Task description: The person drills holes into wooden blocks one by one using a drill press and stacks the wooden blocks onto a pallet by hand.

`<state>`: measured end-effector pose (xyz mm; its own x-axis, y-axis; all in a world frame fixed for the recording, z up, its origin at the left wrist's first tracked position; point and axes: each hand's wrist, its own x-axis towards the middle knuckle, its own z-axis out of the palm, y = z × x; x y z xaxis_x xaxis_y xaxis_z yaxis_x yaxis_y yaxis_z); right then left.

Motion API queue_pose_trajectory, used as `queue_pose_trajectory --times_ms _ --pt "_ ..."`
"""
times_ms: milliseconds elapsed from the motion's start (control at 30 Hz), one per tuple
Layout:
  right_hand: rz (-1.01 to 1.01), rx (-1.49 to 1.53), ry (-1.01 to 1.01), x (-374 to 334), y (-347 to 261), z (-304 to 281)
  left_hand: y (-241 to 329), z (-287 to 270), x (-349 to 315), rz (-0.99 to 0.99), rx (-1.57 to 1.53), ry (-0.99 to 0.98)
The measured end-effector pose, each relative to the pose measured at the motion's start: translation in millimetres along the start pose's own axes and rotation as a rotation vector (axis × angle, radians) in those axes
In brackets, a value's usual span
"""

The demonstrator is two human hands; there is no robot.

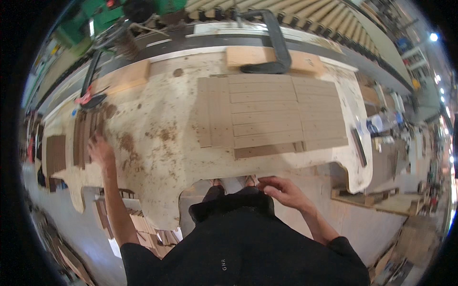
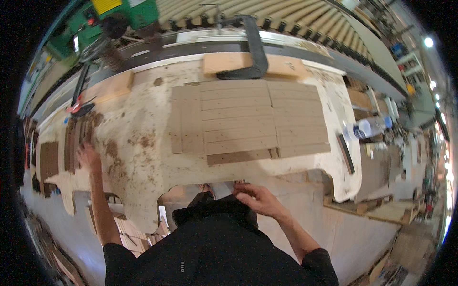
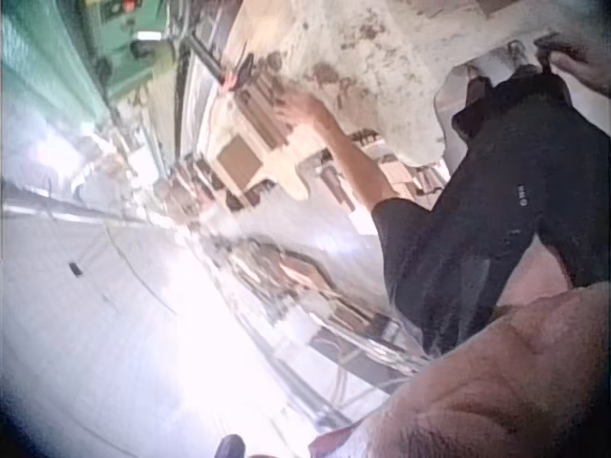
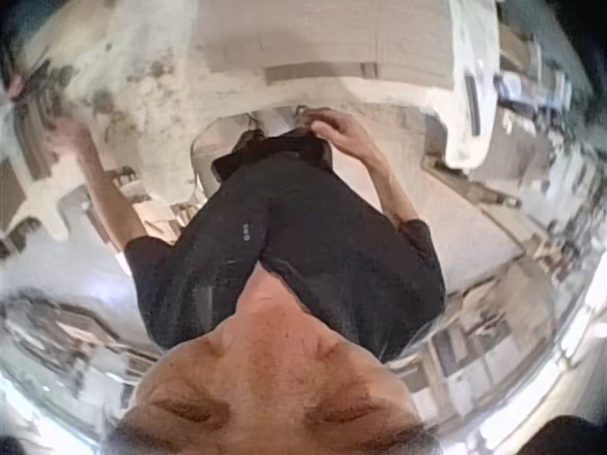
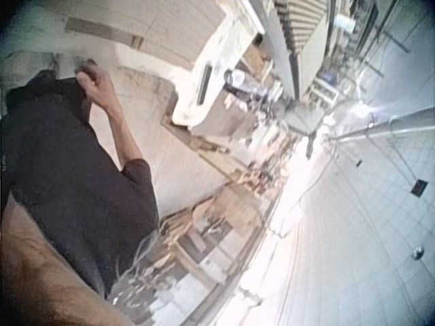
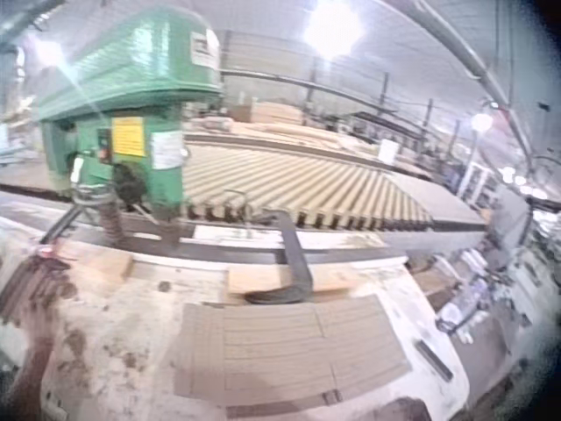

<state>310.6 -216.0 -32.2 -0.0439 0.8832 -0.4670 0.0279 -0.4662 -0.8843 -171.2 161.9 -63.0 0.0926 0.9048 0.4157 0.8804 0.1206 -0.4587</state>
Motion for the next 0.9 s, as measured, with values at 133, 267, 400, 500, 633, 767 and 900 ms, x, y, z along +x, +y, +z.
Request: queue_pose_trajectory --times_ms 133,267,400,500,633,767,900 --pt "-0.033 0.083 0.086 3 -9 10 4 -19 16 -0.011 -0.064 -0.025" --pt "0.022 0.089 0.105 -2 -10 22 12 -35 15 -0.053 -0.087 -0.056" --pt "0.009 0.106 0.089 8 -4 38 13 -40 26 -0.135 -0.206 -0.112" --pt "0.007 0.068 0.061 15 -11 45 1 -31 31 -0.139 -0.242 -0.069" --pt "-0.04 -0.142 0.115 25 -23 46 -18 -36 29 -0.129 -0.479 -0.122" --pt "0.001 0.003 0.186 -13 -25 29 18 -57 18 0.07 -1.037 -0.04" --pt "-0.08 0.045 0.126 -27 -61 8 35 -108 11 0.066 -1.429 -0.376"
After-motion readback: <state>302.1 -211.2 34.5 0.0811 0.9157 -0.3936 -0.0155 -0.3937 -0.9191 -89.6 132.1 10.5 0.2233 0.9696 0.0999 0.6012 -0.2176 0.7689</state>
